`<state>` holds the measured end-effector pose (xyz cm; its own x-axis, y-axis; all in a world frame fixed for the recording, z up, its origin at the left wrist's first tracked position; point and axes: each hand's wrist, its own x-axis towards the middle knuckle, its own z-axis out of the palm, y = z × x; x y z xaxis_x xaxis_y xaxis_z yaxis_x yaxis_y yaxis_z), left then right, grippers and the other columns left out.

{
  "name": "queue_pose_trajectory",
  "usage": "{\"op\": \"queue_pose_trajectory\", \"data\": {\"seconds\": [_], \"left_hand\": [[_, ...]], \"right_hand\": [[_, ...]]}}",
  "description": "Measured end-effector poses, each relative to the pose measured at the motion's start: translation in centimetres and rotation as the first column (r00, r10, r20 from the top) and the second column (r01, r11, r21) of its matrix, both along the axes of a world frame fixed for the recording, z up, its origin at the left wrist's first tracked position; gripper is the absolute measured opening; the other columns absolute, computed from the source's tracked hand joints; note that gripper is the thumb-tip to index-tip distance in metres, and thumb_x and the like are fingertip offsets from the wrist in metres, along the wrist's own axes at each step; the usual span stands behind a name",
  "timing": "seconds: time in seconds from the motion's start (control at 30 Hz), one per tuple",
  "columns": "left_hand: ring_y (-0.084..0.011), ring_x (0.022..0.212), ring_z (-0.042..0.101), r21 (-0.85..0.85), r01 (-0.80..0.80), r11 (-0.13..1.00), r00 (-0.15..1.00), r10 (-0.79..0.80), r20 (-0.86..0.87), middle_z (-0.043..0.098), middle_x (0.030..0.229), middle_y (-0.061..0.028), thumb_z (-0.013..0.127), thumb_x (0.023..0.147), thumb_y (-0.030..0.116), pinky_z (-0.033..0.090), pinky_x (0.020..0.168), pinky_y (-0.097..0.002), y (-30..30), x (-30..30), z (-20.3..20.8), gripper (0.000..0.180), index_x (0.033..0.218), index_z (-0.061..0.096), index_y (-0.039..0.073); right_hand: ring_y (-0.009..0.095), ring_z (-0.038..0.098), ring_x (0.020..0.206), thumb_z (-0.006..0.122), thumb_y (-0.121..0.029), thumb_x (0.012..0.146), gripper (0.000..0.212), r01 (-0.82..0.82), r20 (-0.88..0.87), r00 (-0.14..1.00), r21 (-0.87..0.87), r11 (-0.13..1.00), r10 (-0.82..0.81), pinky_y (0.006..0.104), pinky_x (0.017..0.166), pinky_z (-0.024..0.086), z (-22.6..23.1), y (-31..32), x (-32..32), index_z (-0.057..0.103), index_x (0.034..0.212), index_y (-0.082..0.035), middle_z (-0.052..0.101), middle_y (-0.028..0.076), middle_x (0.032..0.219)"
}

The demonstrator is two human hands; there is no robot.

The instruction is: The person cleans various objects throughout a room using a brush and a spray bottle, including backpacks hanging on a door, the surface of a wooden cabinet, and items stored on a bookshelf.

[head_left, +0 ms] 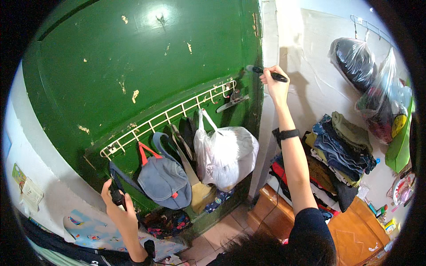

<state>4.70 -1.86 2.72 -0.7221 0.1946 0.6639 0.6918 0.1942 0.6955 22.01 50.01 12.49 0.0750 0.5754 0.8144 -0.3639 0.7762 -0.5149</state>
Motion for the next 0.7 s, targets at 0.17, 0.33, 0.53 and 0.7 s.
{"op": "queue_pose_trajectory", "data": {"seconds": [0.17,0.33,0.53,0.7], "left_hand": [[-0.0152,0.078,0.051,0.003,0.048,0.999,0.987,-0.048,0.153,0.053,0.095,-0.0076,0.056,0.086,-0.009,0.045,0.07,-0.0262,1.5,0.9,0.8,0.054,0.135,0.045,0.009],[-0.0123,0.065,0.049,-0.027,0.023,0.999,0.998,-0.025,-0.057,0.054,0.096,-0.0057,0.055,0.089,-0.007,0.043,0.057,-0.0253,1.1,-1.2,-1.2,0.053,0.137,0.044,0.013],[-0.0099,0.054,0.048,-0.041,0.116,0.992,0.993,-0.117,-0.032,0.055,0.098,-0.0056,0.056,0.091,-0.002,0.041,0.047,-0.0249,1.4,0.1,-1.6,0.051,0.138,0.044,0.015],[-0.0091,0.056,0.049,-0.057,0.249,0.967,0.965,-0.253,-0.076,0.055,0.096,-0.0047,0.058,0.09,-0.002,0.042,0.05,-0.024,3.6,0.8,-2.0,0.052,0.138,0.044,0.013]], "right_hand": [[0.015,0.068,0.06,0.068,-0.007,0.087,0.012,0.243,0.156,0.958,0.018,0.97,-0.242,0.0266,0.054,0.054,0.0,3.5,0.5,0.062,0.081,0.002,0.068,0.011,0.067],[0.016,0.069,0.059,0.067,-0.008,0.086,0.013,0.017,0.196,0.98,-0.214,0.977,0.026,0.03,0.056,0.054,1.4,2.0,-0.4,0.065,0.081,0.004,0.069,0.011,0.066],[0.014,0.063,0.053,0.067,-0.012,0.086,0.014,-0.199,0.025,0.978,-0.189,0.962,0.208,0.0257,0.048,0.048,1.0,1.1,1.2,0.062,0.084,0.002,0.069,0.014,0.067],[0.013,0.054,0.055,0.061,-0.019,0.089,0.02,-0.852,-0.485,0.516,-0.374,0.366,0.706,0.0223,0.047,0.044,-2.1,-5.4,1.7,0.064,0.083,0.0,0.061,0.007,0.066]]}}
